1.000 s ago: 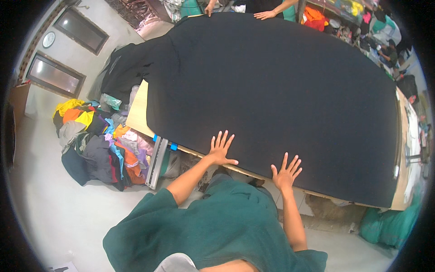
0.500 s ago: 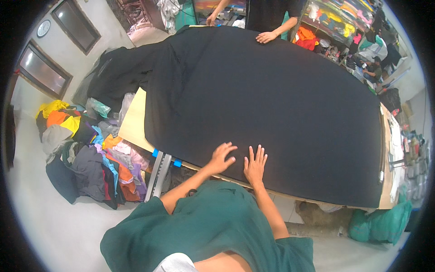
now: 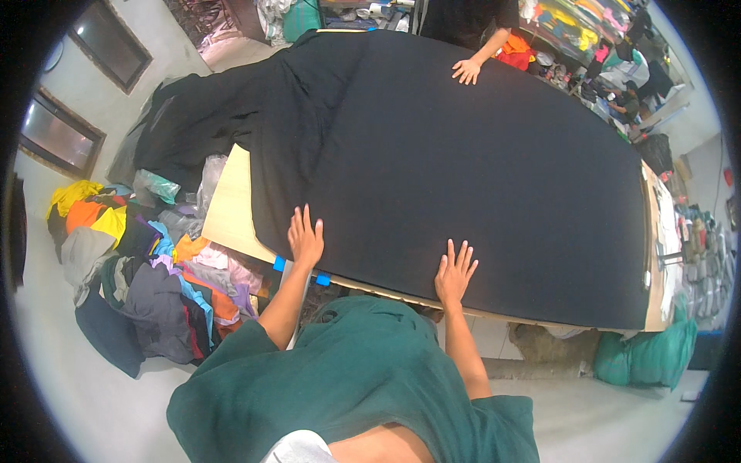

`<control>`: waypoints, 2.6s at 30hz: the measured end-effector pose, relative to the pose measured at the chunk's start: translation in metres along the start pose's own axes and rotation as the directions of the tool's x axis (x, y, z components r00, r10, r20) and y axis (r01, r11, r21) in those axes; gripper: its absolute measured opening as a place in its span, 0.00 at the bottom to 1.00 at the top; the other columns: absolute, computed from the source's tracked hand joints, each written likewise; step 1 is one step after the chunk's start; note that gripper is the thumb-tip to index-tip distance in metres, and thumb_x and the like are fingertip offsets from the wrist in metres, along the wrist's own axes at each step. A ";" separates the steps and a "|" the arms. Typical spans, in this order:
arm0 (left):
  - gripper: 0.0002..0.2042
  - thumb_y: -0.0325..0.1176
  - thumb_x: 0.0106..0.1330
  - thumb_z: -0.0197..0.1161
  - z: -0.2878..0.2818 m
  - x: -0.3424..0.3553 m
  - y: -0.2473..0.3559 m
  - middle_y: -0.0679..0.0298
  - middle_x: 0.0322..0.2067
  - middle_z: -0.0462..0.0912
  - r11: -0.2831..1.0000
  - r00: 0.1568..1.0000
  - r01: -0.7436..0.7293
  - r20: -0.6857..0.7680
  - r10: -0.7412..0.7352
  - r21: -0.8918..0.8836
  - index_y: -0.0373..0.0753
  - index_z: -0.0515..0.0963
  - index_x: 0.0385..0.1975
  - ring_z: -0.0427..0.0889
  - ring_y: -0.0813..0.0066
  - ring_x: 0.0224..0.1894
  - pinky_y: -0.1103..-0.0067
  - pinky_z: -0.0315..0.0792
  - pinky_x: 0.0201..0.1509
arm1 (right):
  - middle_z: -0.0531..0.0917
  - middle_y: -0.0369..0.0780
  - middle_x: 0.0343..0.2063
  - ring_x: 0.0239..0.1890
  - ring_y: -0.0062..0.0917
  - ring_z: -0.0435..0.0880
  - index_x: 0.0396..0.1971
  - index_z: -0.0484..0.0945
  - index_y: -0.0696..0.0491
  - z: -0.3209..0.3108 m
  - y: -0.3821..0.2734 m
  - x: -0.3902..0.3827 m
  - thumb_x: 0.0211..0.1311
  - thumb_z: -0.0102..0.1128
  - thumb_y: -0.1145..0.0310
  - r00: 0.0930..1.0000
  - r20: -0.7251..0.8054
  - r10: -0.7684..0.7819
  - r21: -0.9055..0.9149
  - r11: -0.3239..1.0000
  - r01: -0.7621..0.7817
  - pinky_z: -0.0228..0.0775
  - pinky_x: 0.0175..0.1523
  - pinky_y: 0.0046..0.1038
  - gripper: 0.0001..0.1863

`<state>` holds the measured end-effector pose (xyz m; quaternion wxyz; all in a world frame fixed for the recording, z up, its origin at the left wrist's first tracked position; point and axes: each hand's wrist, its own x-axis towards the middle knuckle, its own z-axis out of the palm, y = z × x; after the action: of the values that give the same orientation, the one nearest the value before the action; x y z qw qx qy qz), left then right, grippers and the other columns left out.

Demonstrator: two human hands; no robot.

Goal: The person aligns a large piece of black fabric on a table with the assistance of another person. They use a manual electric fabric cutter to slice the fabric along a straight edge, repeating the process to cut multiple sections.

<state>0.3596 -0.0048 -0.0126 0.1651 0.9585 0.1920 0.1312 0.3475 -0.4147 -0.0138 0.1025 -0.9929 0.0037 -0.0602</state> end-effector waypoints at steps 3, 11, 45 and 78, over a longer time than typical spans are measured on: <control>0.32 0.52 0.81 0.49 -0.006 -0.019 -0.004 0.46 0.79 0.56 0.997 0.998 -0.034 0.047 0.031 0.075 0.47 0.56 0.81 0.59 0.46 0.78 0.53 0.53 0.80 | 0.53 0.46 0.82 0.84 0.43 0.46 0.80 0.59 0.39 0.009 -0.002 -0.006 0.84 0.40 0.56 0.997 0.003 0.079 -0.010 0.997 -0.079 0.33 0.83 0.55 0.29; 0.29 0.44 0.81 0.51 -0.017 -0.043 -0.011 0.47 0.77 0.60 0.991 0.999 0.008 -0.033 -0.012 -0.130 0.42 0.60 0.78 0.59 0.47 0.78 0.55 0.53 0.81 | 0.53 0.46 0.81 0.84 0.43 0.47 0.81 0.58 0.39 0.011 -0.005 -0.007 0.85 0.38 0.56 0.998 -0.023 0.062 -0.057 0.996 -0.064 0.35 0.83 0.57 0.28; 0.17 0.46 0.85 0.45 -0.088 -0.192 -0.082 0.70 0.32 0.61 0.198 0.662 0.415 0.145 -0.736 -0.888 0.45 0.65 0.31 0.64 0.77 0.36 0.76 0.66 0.48 | 0.51 0.48 0.82 0.84 0.44 0.45 0.81 0.57 0.40 0.011 -0.012 -0.001 0.83 0.40 0.58 0.996 0.037 0.076 -0.105 0.992 -0.072 0.35 0.83 0.56 0.30; 0.11 0.36 0.68 0.67 -0.032 0.079 0.060 0.56 0.17 0.77 0.845 0.997 -0.082 -0.042 0.070 -0.528 0.38 0.81 0.25 0.78 0.52 0.24 0.62 0.72 0.30 | 0.57 0.48 0.80 0.82 0.46 0.50 0.77 0.64 0.44 0.004 -0.009 0.006 0.76 0.52 0.63 0.992 -0.036 0.121 0.020 0.992 -0.121 0.37 0.83 0.57 0.31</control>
<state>0.4392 -0.0158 0.0537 0.4151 0.8814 0.1122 0.1955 0.3541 -0.4048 -0.0148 0.1149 -0.9886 0.0653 -0.0726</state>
